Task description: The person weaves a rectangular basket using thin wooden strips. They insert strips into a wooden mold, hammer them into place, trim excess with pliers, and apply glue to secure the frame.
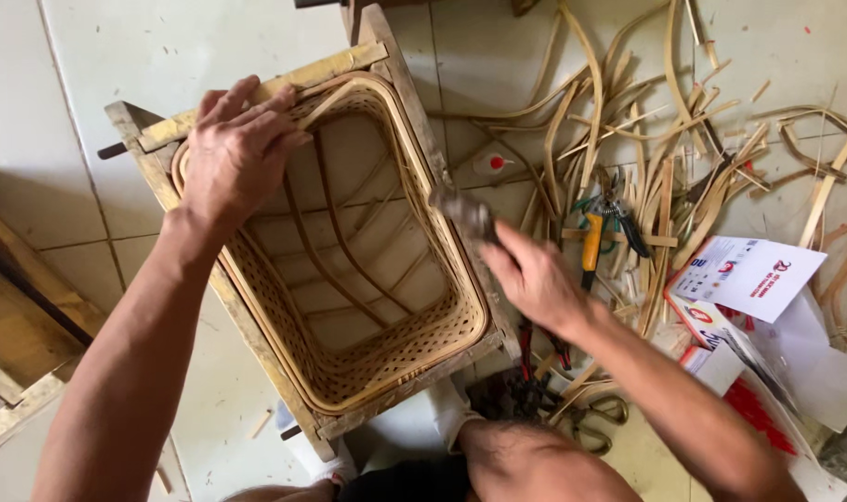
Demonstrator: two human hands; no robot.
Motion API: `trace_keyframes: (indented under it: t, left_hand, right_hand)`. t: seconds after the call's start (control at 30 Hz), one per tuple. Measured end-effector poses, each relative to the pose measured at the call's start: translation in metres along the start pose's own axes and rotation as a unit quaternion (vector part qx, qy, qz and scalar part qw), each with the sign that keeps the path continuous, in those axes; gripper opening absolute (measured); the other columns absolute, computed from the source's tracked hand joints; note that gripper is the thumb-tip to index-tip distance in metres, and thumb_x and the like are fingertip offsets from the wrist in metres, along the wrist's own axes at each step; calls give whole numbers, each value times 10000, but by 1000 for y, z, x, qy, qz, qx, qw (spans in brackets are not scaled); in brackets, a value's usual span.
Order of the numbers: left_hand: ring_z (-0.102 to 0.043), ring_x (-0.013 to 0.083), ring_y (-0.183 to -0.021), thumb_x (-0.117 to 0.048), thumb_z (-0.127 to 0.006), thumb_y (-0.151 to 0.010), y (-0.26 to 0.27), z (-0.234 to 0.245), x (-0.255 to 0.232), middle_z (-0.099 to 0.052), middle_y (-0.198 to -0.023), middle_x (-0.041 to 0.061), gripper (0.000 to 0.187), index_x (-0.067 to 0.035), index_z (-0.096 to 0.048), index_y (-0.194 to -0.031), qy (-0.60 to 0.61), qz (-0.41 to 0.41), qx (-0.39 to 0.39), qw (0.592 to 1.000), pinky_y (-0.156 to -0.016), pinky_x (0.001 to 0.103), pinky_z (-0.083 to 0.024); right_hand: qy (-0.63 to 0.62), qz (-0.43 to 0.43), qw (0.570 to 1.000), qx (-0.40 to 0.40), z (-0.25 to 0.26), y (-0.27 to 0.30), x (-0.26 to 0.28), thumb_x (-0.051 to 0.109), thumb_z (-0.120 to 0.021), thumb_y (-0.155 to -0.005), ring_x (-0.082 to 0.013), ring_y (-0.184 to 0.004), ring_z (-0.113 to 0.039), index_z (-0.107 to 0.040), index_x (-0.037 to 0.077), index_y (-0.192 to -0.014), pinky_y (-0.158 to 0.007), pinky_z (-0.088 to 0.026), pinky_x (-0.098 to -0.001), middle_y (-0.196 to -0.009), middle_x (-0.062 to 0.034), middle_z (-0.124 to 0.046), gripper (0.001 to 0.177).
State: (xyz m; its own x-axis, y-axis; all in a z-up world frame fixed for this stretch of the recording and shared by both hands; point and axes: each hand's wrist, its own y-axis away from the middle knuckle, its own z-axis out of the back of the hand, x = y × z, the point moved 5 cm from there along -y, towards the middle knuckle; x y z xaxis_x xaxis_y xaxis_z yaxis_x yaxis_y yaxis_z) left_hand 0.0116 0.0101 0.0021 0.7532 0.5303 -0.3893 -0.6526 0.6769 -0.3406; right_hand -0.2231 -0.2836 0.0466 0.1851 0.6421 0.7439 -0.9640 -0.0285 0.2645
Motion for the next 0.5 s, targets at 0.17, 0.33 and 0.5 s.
trace_keyframes:
  t: [0.17, 0.33, 0.5]
  left_hand:
    - [-602, 319, -1438, -241, -754, -1103, 0, -1, 4, -723, -1342, 36, 165, -112, -754, -1001, 10, 0, 1, 1000, -1160, 446, -455]
    - [-583, 339, -1427, -257, -774, -1079, -5, 3, 3, -725, -1383, 30, 179, -117, -765, -968, 0, -4, 0, 1000, -1179, 459, -430]
    - [-610, 293, -1404, -202, -745, -1107, 1, 1, 3, -736, -1361, 24, 156, -98, -762, -993, 18, 15, 3, 1000, -1166, 454, -441]
  right_hand:
    - [8, 49, 997, -57, 7, 46, 14, 211, -569, -1065, -171, -584, -690, -548, -25, -1426, -512, -535, -327, -777, -151, -723, 432]
    - [-10, -4, 999, -31, 3, 52, -1, 207, -588, -1030, -187, -709, -757, -540, -22, -1411, -549, -578, -350, -931, -180, -783, 447]
    - [-21, -113, 991, -63, -17, 98, -43, 206, -623, -988, -157, -633, -719, -600, 15, -1356, -531, -570, -330, -823, -129, -770, 415]
